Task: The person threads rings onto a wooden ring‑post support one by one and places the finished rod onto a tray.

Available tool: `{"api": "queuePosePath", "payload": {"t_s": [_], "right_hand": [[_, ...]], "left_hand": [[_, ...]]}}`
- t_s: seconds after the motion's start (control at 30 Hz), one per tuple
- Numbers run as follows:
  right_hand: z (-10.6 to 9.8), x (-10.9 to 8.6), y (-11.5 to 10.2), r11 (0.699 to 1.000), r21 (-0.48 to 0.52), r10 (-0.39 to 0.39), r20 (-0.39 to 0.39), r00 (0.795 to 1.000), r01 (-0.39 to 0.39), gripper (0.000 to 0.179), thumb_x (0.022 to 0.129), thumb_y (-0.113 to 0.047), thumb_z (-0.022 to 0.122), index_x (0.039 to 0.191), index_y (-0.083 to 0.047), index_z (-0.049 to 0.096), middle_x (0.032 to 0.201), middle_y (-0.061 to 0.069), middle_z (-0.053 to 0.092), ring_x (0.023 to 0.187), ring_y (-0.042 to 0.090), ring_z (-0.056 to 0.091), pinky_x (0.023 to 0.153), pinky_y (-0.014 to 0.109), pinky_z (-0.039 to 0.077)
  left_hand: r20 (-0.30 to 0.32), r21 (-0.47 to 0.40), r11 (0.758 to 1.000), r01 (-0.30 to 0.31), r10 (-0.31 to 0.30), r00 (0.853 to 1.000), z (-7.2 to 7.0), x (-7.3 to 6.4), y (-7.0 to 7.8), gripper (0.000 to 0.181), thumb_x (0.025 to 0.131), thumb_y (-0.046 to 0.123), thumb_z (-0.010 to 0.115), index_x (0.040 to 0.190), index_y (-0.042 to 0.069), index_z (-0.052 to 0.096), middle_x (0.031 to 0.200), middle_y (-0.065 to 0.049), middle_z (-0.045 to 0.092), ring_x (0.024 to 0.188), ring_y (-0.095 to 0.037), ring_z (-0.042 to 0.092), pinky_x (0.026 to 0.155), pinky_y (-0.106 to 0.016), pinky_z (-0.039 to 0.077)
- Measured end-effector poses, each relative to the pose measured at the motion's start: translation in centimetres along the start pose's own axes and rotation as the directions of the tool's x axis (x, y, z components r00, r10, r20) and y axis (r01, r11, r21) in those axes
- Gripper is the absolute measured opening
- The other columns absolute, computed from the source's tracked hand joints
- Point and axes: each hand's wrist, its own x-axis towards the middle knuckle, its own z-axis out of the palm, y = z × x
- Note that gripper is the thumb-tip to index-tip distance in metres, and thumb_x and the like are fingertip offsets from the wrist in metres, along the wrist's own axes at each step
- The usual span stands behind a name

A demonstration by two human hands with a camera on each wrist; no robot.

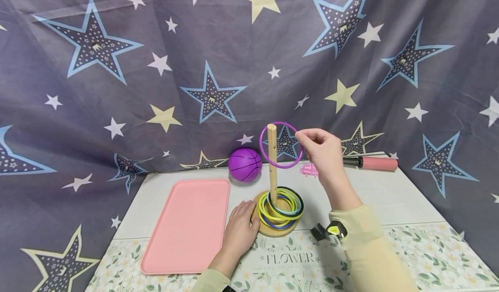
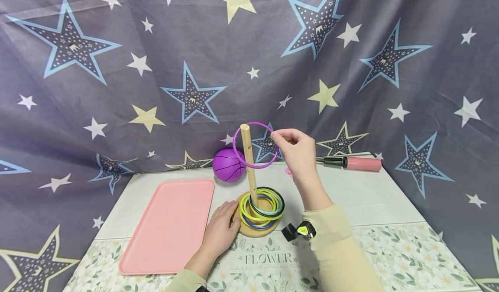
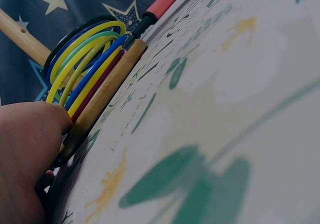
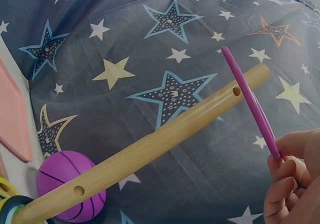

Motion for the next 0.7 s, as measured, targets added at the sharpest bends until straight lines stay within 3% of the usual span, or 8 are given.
{"api": "queuePosePath", "payload": {"t_s": [0.7], "right_hand": [[-0.6, -0.9, 5.0, 0.988, -0.047, 0.146, 0.023, 0.989, -0.144, 0.027, 0.099, -0.027, 0.085, 0.108, -0.002, 0.081, 0.072, -0.004, 0.057, 0.057, 0.008, 0.048, 0.048, 0.022, 0.041]], "left_hand": [[0.014, 0.009, 1.0, 0.024, -0.024, 1.0, 0.1, 0.0, 0.1, 0.052, 0.107, 0.018, 0.066, 0.155, -0.002, 0.06, 0.159, -0.022, 0.059, 0.155, -0.043, 0.046, 0.133, -0.058, 0.029]]}}
